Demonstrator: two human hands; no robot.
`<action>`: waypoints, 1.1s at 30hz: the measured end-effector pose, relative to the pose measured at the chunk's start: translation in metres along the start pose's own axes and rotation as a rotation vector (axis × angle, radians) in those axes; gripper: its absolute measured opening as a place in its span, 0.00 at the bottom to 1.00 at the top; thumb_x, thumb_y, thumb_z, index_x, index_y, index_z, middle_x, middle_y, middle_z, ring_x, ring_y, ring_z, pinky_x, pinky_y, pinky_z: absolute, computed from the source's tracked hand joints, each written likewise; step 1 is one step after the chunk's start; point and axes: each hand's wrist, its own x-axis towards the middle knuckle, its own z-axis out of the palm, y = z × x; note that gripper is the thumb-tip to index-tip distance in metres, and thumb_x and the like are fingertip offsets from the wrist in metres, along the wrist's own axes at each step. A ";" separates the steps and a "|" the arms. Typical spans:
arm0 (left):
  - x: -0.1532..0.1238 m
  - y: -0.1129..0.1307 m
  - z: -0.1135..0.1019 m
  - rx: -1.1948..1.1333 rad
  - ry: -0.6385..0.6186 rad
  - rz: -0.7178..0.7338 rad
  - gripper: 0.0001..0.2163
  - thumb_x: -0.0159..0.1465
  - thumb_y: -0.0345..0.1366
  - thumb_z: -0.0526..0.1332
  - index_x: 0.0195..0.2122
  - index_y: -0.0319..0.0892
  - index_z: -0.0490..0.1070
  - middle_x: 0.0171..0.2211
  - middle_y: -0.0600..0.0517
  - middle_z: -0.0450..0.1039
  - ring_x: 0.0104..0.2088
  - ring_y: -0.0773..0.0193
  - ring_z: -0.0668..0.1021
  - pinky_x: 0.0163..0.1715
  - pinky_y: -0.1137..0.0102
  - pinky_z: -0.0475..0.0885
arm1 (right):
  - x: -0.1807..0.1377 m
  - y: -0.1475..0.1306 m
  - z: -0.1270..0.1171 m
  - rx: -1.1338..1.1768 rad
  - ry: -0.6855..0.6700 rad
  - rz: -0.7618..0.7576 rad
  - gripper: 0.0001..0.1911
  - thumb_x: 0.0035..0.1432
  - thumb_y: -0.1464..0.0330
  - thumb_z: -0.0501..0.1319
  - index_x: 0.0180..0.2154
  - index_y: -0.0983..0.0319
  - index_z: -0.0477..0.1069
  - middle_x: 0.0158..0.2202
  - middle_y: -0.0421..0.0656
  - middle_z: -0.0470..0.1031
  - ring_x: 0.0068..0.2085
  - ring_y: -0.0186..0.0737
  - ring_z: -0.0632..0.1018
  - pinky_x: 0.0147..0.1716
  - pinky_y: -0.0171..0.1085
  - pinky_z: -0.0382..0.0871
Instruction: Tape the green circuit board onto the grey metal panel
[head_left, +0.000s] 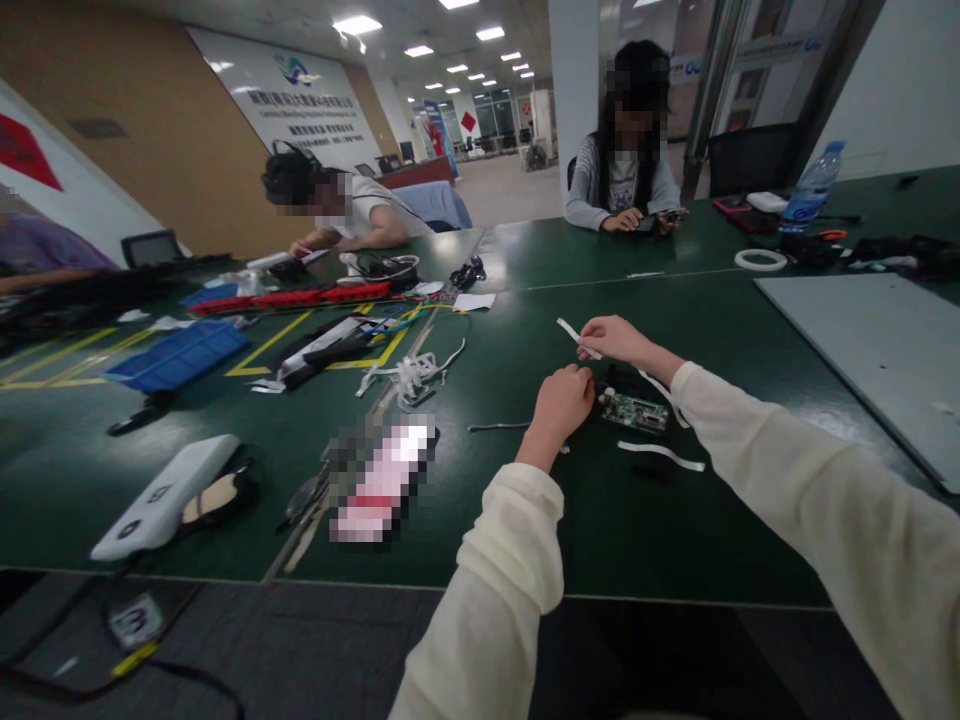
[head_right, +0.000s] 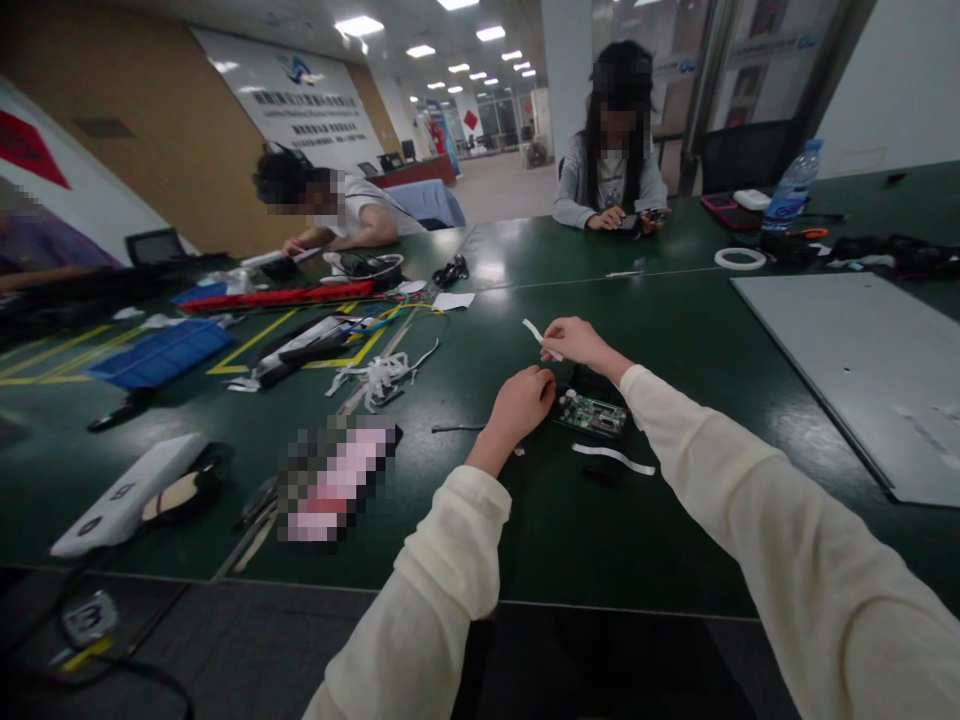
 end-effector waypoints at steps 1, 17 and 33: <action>0.000 -0.001 0.002 -0.008 0.010 0.006 0.10 0.66 0.33 0.51 0.41 0.40 0.71 0.39 0.46 0.73 0.39 0.60 0.76 0.40 0.67 0.69 | -0.008 -0.006 -0.001 0.081 -0.020 -0.019 0.13 0.61 0.69 0.57 0.47 0.65 0.69 0.37 0.47 0.79 0.33 0.32 0.78 0.34 0.31 0.72; -0.002 -0.002 0.005 -0.085 0.001 0.073 0.10 0.62 0.38 0.58 0.43 0.41 0.70 0.44 0.46 0.70 0.45 0.56 0.72 0.47 0.64 0.67 | -0.087 -0.022 0.009 0.405 -0.435 -0.056 0.20 0.62 0.66 0.56 0.56 0.59 0.68 0.22 0.38 0.72 0.23 0.28 0.72 0.23 0.27 0.67; 0.001 0.009 0.009 -0.414 -0.037 0.291 0.34 0.61 0.53 0.57 0.64 0.40 0.51 0.64 0.40 0.54 0.65 0.50 0.57 0.62 0.53 0.55 | -0.110 0.032 -0.087 0.255 -0.163 0.113 0.32 0.63 0.51 0.49 0.64 0.55 0.51 0.41 0.47 0.76 0.37 0.40 0.78 0.36 0.39 0.74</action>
